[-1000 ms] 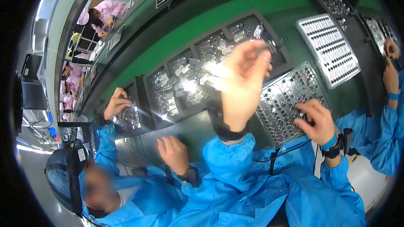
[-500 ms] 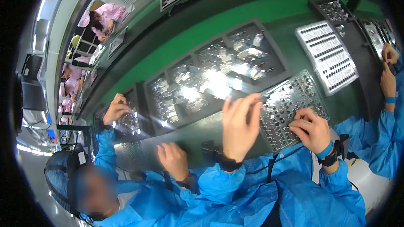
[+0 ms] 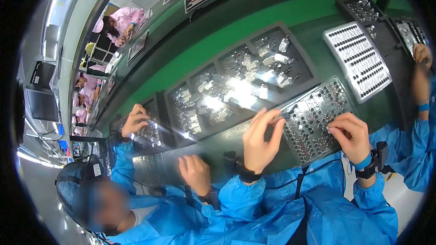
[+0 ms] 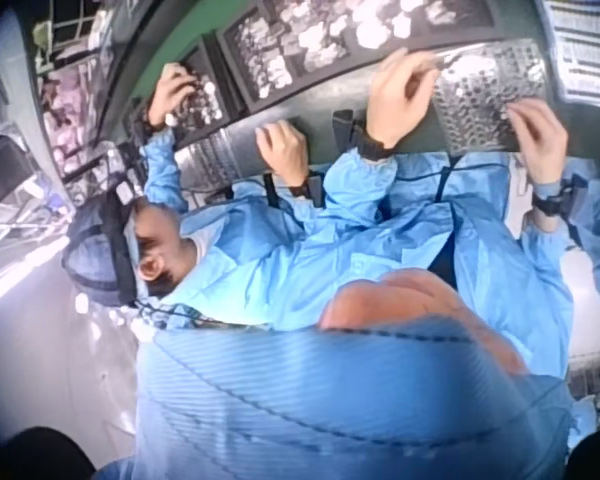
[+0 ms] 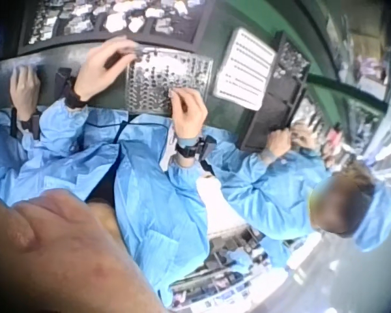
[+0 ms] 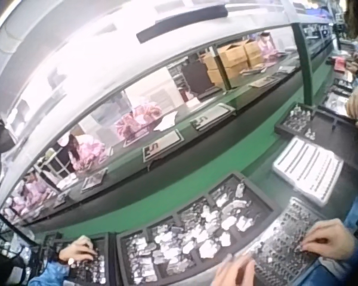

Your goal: Picking up small metal components from a black tray and inserting them into a metal grid fixture on a production line.

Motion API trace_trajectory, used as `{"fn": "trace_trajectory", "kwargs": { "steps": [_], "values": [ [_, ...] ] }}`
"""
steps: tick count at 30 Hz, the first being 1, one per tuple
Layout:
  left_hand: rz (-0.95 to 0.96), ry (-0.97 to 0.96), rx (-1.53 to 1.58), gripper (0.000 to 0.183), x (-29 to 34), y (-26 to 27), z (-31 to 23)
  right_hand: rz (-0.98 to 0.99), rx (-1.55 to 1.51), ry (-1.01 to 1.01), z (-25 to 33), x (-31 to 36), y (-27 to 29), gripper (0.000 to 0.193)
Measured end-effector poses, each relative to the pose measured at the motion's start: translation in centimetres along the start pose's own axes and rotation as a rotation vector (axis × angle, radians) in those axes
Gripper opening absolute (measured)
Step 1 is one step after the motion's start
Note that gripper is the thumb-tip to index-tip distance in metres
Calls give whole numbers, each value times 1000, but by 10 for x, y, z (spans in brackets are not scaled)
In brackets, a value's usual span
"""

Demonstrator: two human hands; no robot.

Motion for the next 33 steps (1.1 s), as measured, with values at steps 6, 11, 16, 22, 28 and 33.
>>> {"fn": "trace_trajectory", "kwargs": {
  "steps": [6,11,16,22,28,33],
  "values": [
    [98,134,81,15,13,-11,-5,-9,-82,121,18,-11,-9,9],
    [118,142,173,17,20,-20,-4,48,-156,247,44,-27,-29,12],
    [124,147,245,17,20,-21,-11,66,-126,258,44,-23,-33,12],
    [115,258,408,9,30,-33,3,85,-223,180,44,-17,-31,19],
    [116,412,798,11,36,-46,18,93,-411,75,22,-18,-40,23],
    [123,389,899,12,38,-52,18,103,-445,212,29,-17,-44,19]
  ]
}}
Point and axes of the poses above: each hand's wrist, its own x-axis away from the middle knuckle, its own y-axis out of the back of the hand, z = x × y, the point moved 9 cm from there along -x, towards the middle knuckle, and after that the axes turned 11 degrees about z, right-handed, at the moved point
